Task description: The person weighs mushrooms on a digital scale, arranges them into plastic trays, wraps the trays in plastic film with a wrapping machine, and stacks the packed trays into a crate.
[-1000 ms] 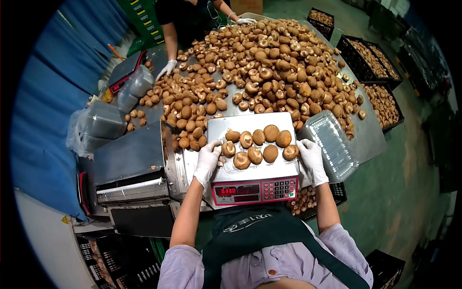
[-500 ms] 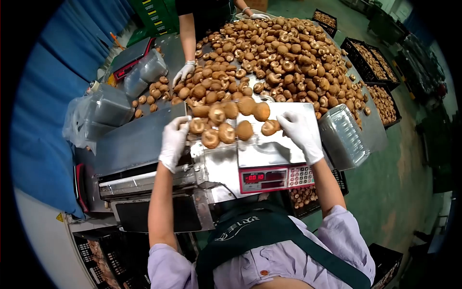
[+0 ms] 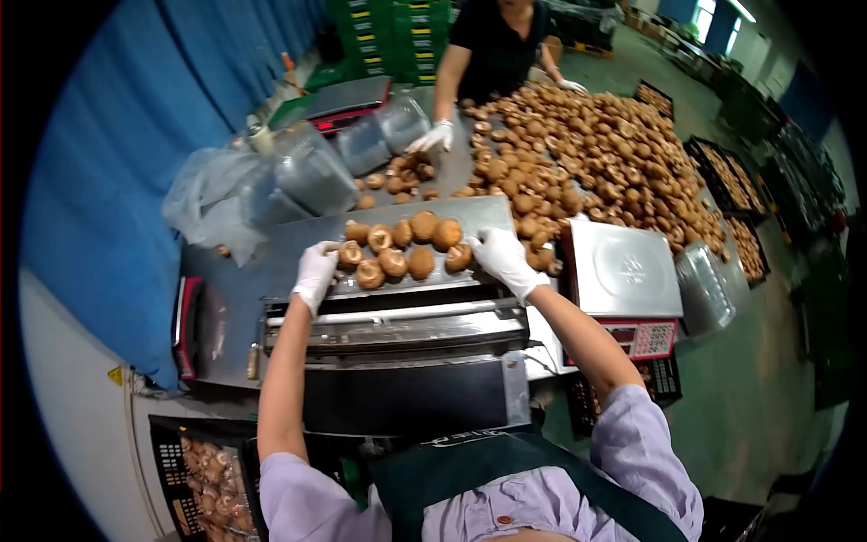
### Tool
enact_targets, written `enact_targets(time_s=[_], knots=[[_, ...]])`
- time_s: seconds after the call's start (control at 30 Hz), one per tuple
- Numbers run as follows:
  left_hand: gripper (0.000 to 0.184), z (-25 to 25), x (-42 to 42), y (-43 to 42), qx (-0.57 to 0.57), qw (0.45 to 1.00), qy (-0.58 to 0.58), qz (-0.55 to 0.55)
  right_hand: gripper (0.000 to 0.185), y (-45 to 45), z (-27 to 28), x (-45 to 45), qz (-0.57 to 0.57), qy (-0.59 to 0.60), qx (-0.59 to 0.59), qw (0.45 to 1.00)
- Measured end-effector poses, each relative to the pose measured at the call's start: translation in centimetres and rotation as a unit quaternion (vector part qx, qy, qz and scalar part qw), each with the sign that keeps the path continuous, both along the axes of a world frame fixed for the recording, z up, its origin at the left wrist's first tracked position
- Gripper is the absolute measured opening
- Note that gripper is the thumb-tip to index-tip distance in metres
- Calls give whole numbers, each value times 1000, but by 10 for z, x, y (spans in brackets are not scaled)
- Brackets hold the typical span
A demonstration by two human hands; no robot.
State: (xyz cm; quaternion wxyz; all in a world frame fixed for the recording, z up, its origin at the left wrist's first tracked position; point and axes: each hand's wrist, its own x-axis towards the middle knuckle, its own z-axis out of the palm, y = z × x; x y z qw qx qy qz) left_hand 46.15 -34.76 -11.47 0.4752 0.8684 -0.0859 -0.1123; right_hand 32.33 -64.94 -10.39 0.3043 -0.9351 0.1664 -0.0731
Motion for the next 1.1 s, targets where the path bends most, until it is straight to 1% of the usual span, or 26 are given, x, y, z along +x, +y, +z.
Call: enact_targets(time_s=[0.03,0.1,0.2,0.23,0.3,0.33,0.37,0.43,0.5,0.53,0.57,0.6,0.63,0.67,0.7,0.77,0.8,0.83,0.87,0.9,0.93,0.97,1.0,1.03,1.07,1.1], knots=[[23,1,2,5,13,1000,-8,3,38,8,-2,2,6,-11,-25,1000],[22,5,6,12,48,999,-11,3,34,16,-9,7,0,-39,-62,997],[22,22,8,21,73,997,31,-15,33,13,-8,6,33,-18,-62,997],[22,20,12,27,64,997,39,-19,33,10,-8,4,42,-11,-68,997],[24,15,16,43,79,994,-24,-68,30,3,-7,-6,38,-26,-63,997],[23,25,11,49,98,988,-55,-103,25,3,5,-12,47,-23,-79,995],[23,18,12,59,123,973,-144,-133,19,4,17,-24,39,-16,-117,992],[22,30,3,68,128,954,-215,-165,17,-7,19,-33,62,-8,-138,988],[23,40,2,67,134,954,-208,-172,16,-10,20,-40,63,-18,-128,990],[23,44,1,60,111,951,-238,-160,17,-6,29,-41,64,11,-132,989],[24,47,4,54,88,948,-270,-148,17,-4,26,-39,65,13,-134,989],[40,44,13,49,91,953,-227,-177,19,-3,23,-35,82,-32,-104,991],[40,41,17,41,88,954,-228,-175,21,1,24,-33,98,-78,-74,989],[48,38,20,30,73,951,-219,-204,28,6,28,-30,101,-80,-87,988],[57,35,23,18,57,948,-211,-232,38,16,37,-26,116,-97,-60,987],[70,21,26,2,74,948,-137,-278,49,16,15,-6,159,-202,-152,954],[74,13,23,-4,89,944,-158,-276,53,23,24,-3,177,-192,-182,948],[67,10,16,-7,125,935,-214,-252,59,32,32,-1,194,-182,-210,941],[62,7,10,-9,140,935,-240,-220,63,37,34,2,203,-138,-262,933],[57,9,4,-11,157,933,-264,-190,59,44,39,1,219,-115,-269,931],[41,10,-2,-12,127,929,-320,-140,56,48,37,2,219,-106,-269,932],[41,12,-5,-14,131,928,-318,-144,54,51,34,2,219,-96,-269,933],[36,29,-11,-16,183,933,-291,-111,54,51,29,4,218,-96,-264,935],[32,38,-13,-18,232,933,-263,-77,51,49,22,6,224,-89,-219,945],[29,33,-9,-17,195,941,-272,-43,49,49,18,7,231,-81,-173,954],[33,34,0,-15,188,945,-264,-45,49,49,18,7,230,-81,-171,955]])
